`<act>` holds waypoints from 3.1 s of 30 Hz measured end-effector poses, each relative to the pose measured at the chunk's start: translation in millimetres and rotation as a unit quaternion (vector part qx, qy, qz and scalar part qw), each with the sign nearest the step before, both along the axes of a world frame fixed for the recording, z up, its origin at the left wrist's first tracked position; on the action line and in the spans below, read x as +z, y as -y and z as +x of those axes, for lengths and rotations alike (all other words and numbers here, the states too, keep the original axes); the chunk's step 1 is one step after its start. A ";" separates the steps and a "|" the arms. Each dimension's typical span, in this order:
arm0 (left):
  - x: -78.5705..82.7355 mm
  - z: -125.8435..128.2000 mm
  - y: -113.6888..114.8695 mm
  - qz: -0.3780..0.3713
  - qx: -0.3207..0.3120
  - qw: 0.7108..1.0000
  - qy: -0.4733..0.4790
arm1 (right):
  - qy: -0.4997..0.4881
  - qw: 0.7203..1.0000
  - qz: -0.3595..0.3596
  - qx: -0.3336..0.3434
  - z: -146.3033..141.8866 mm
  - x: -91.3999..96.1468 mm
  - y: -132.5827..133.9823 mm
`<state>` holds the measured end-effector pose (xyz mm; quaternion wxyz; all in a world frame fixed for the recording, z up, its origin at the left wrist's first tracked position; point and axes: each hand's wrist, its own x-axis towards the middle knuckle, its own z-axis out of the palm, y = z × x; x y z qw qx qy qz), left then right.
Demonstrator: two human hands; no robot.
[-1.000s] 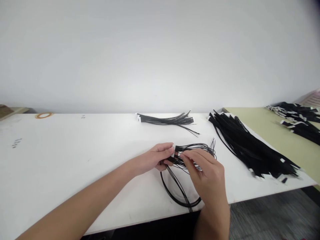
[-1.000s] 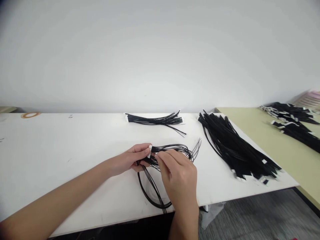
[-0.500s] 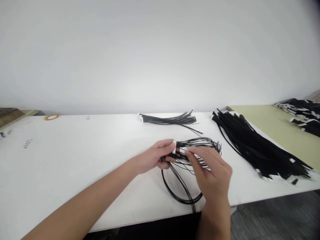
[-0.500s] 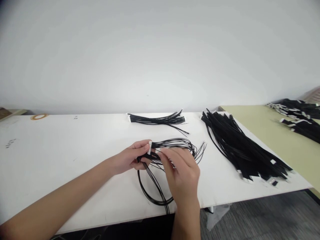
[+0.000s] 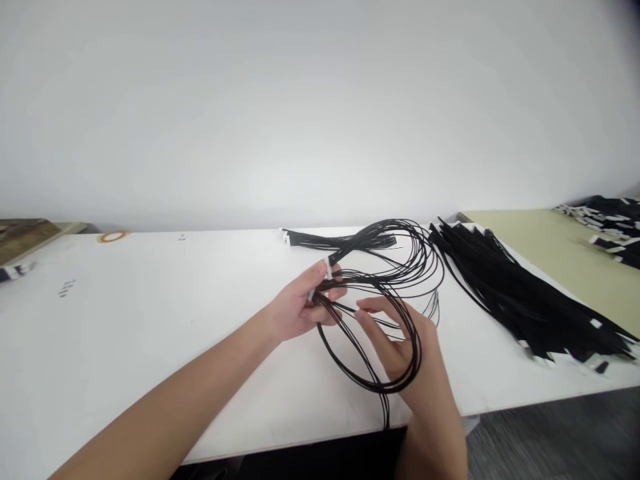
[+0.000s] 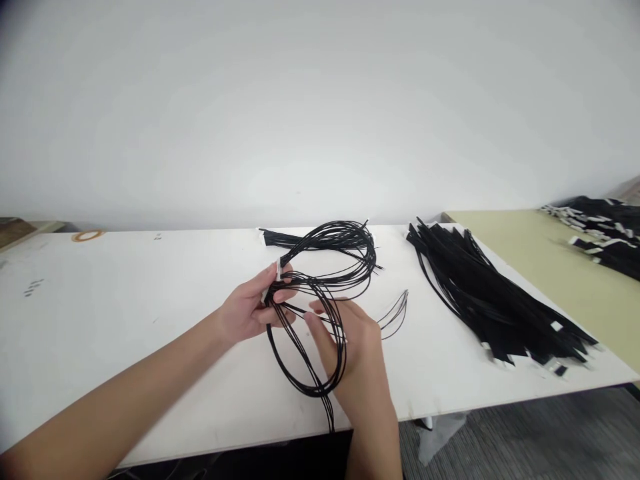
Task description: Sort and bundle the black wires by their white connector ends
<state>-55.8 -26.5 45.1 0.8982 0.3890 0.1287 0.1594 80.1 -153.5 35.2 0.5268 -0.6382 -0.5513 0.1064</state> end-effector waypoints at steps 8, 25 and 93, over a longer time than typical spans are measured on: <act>-7.7 -1.7 2.1 0.030 -0.045 0.998 0.029 | 0.025 0.999 0.028 0.030 -13.7 -0.8 -5.4; -6.8 3.0 -4.2 0.033 0.020 0.999 0.000 | 0.250 0.961 0.035 -0.110 33.4 12.6 44.3; -7.9 8.3 7.2 0.152 -0.044 0.983 -0.097 | 0.106 0.983 0.069 -0.135 20.8 11.4 29.7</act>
